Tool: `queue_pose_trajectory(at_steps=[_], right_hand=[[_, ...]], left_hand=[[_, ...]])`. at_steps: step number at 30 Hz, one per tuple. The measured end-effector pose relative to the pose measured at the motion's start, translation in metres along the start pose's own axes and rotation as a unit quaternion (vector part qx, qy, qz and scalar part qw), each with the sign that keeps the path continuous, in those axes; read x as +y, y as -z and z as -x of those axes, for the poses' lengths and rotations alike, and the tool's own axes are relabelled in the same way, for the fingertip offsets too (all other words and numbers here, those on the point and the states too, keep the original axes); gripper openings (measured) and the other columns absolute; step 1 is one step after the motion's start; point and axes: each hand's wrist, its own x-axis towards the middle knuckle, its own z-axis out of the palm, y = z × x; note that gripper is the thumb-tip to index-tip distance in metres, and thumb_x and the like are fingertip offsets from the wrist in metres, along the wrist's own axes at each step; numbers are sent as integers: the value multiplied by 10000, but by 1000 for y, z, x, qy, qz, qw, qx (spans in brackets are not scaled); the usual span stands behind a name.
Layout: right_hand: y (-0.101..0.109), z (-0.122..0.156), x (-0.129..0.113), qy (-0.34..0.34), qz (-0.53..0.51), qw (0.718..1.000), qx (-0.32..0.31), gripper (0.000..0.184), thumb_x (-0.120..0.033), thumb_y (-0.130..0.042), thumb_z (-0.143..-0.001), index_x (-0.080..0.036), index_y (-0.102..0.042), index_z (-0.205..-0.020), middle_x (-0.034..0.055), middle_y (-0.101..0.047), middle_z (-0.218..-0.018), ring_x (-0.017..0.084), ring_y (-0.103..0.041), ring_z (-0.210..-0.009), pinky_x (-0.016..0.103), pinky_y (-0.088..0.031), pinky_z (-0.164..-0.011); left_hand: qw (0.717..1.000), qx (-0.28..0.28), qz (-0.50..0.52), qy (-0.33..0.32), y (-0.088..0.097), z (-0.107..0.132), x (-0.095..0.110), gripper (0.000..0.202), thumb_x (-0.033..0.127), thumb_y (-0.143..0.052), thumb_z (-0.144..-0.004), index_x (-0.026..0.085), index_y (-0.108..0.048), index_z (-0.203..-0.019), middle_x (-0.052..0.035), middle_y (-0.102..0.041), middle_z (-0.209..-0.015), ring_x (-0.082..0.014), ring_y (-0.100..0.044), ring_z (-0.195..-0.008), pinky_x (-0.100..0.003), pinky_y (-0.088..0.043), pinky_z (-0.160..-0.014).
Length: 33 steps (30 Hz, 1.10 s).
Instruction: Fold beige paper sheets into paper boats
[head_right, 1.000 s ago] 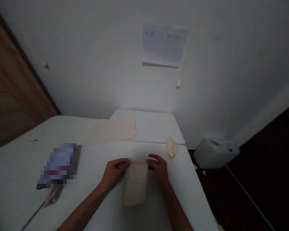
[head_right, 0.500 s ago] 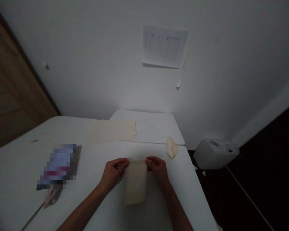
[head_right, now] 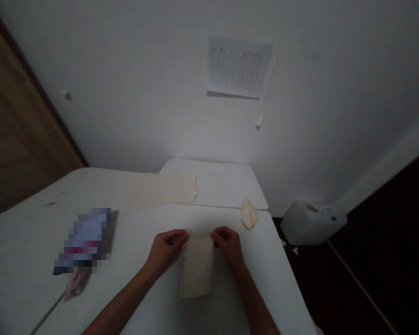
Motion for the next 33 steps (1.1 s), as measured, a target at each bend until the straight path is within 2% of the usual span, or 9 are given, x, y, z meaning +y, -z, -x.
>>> queue_pose_trajectory(at_steps=[5,12,17,24,33], right_hand=[[-4,3,0,-21,9,999,-39,413,-424,-809,-620,-187,-673,-930,30,-717,-754,174,-634,-652,273,-472,-609],[-12,10,3,-13,75,993,-90,334,-371,-773,-663,-185,-667,-919,38,-727,-739,183,-644,-626,266,-457,-567],[-14,10,3,3,99,991,-85,303,-345,-750,-677,-188,-664,-922,42,-730,-750,197,-659,-660,274,-468,-580],[-4,4,3,29,144,988,-43,262,-281,-731,-669,-184,-662,-902,33,-724,-726,184,-646,-631,271,-469,-581],[3,1,5,98,221,970,-25,182,-280,-669,-713,-199,-672,-876,31,-715,-729,171,-628,-593,271,-471,-560]], left_hand=[[997,-63,-26,-22,-6,4,-1,222,355,-650,-743,150,-734,-739,-49,-687,-678,-150,-561,-587,-234,-415,-542],[994,-95,-43,-25,-11,9,-4,215,352,-630,-745,163,-732,-735,-49,-695,-677,-170,-588,-593,-250,-433,-565],[993,-88,-73,-37,-10,7,-3,209,338,-617,-743,165,-729,-709,-27,-659,-615,-143,-527,-527,-230,-367,-502],[989,-48,-126,-58,-3,0,-3,239,350,-589,-755,164,-737,-732,-22,-648,-608,-131,-480,-507,-225,-345,-490],[977,2,-205,-59,0,-2,-14,203,328,-585,-761,214,-751,-790,-18,-706,-693,-158,-563,-565,-242,-382,-556]])
